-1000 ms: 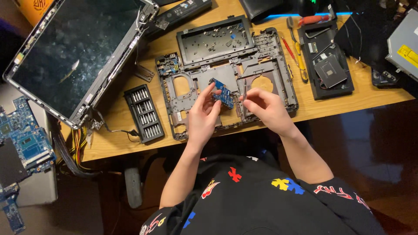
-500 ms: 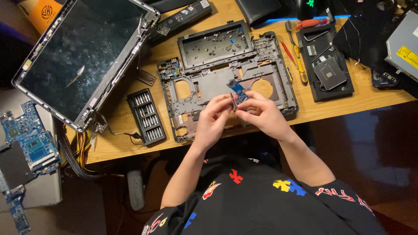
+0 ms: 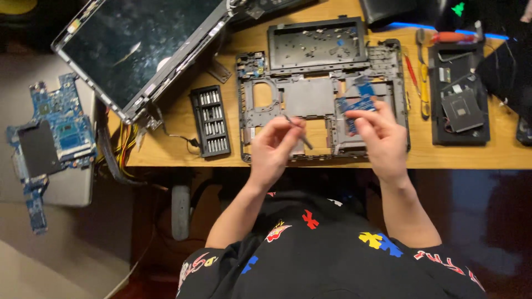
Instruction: Disassembling and inspecting internal components of a laptop at a workbench.
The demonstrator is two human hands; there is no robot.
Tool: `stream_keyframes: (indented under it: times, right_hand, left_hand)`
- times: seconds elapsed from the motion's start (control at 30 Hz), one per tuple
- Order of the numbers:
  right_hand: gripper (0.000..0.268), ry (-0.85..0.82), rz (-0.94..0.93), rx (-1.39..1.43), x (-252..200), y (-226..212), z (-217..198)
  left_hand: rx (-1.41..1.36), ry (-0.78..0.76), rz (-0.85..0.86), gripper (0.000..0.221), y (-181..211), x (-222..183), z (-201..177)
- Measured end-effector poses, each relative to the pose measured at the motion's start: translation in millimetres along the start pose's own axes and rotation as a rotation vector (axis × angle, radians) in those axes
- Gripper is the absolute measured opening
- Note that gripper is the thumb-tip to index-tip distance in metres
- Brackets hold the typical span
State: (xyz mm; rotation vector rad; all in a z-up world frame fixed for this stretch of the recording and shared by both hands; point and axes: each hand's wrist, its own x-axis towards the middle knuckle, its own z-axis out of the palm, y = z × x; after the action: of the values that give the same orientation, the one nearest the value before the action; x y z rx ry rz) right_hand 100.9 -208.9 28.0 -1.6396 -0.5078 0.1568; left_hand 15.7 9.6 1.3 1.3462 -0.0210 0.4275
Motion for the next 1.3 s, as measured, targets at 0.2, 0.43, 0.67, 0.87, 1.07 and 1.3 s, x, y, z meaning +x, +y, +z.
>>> stream_keyframes:
  times: [0.2,0.43,0.67,0.87,1.07,1.3]
  right_hand:
    - [0.02,0.037,-0.077,0.027,2.8,13.0,-9.6]
    - [0.02,0.013,-0.031,0.232,12.9,-3.1,0.7]
    - [0.018,-0.034,-0.015,0.26,22.0,-10.3,9.2]
    - [0.018,-0.03,-0.027,0.14,26.5,-4.5,8.2]
    - [0.017,-0.077,-0.043,0.126,27.2,-11.1,15.0]
    - [0.018,-0.034,-0.022,0.063,23.8,-24.2,22.4]
  left_hand:
    - [0.35,0.33,-0.062,0.017,30.6,-6.3,-84.3]
    - [0.991,0.536,0.165,0.035,48.9,-19.8,-135.3]
    - [1.273,0.648,0.193,0.023,13.6,-10.3,-125.7]
    - [1.389,0.64,0.188,0.017,1.3,-5.2,-127.1]
    - [1.378,0.566,0.258,0.018,7.4,-1.6,-123.9]
    - [1.606,0.457,0.243,0.026,0.4,-3.9,-119.5]
